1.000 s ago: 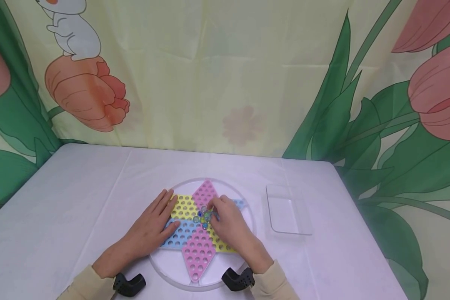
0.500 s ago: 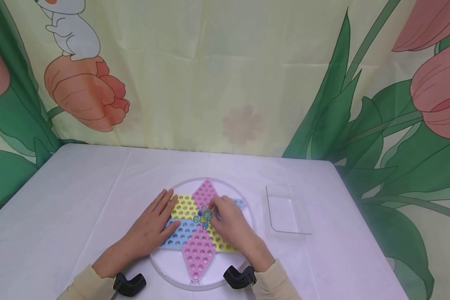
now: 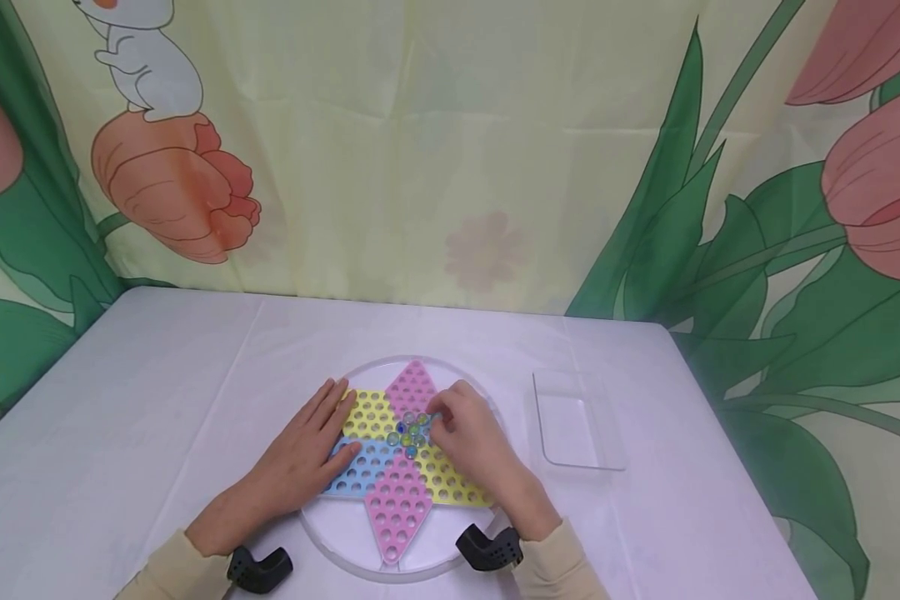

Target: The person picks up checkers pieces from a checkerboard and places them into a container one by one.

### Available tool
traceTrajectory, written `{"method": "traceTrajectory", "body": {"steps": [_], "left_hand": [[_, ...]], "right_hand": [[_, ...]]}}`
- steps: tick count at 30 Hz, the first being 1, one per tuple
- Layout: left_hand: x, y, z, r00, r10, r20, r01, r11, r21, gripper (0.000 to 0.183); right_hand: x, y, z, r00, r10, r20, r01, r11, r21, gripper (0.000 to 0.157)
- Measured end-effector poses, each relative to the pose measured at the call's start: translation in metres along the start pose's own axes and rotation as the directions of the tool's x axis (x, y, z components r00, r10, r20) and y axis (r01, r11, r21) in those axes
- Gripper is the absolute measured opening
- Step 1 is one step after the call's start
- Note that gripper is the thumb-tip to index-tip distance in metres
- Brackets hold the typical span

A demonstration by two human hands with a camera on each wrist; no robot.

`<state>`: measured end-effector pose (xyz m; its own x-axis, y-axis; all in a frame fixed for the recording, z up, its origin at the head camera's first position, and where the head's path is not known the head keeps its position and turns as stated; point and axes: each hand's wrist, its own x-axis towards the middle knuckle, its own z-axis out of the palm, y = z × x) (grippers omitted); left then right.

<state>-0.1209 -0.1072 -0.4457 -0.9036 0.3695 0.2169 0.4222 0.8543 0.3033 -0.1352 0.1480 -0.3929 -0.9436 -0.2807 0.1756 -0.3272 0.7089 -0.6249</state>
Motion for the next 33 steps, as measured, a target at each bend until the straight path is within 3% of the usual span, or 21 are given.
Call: {"method": "traceTrajectory", "body": {"steps": [5,16,25,33], "left_hand": [[0.000,0.000,0.000,1.000,0.003,-0.002,-0.003,1.000,0.005,0.073],[0.000,0.001,0.001,0.999,0.024,-0.035,-0.024,1.000,0.015,0.073],[0.001,0.001,0.001,1.000,0.013,-0.012,-0.013,1.000,0.010,0.073],[0.000,0.000,0.001,1.000,0.007,-0.005,-0.007,1.000,0.006,0.073]], "right_hand": [[0.000,0.001,-0.004,1.000,-0.001,-0.008,0.001,1.000,0.015,0.018],[0.000,0.007,-0.019,0.993,-0.095,-0.067,0.099,0.993,0.063,0.015],[-0.001,0.009,-0.034,0.980,-0.142,-0.142,0.149,0.988,0.043,0.015],[-0.002,0.016,-0.047,0.970,-0.124,-0.209,0.134,0.990,0.036,0.016]]}}
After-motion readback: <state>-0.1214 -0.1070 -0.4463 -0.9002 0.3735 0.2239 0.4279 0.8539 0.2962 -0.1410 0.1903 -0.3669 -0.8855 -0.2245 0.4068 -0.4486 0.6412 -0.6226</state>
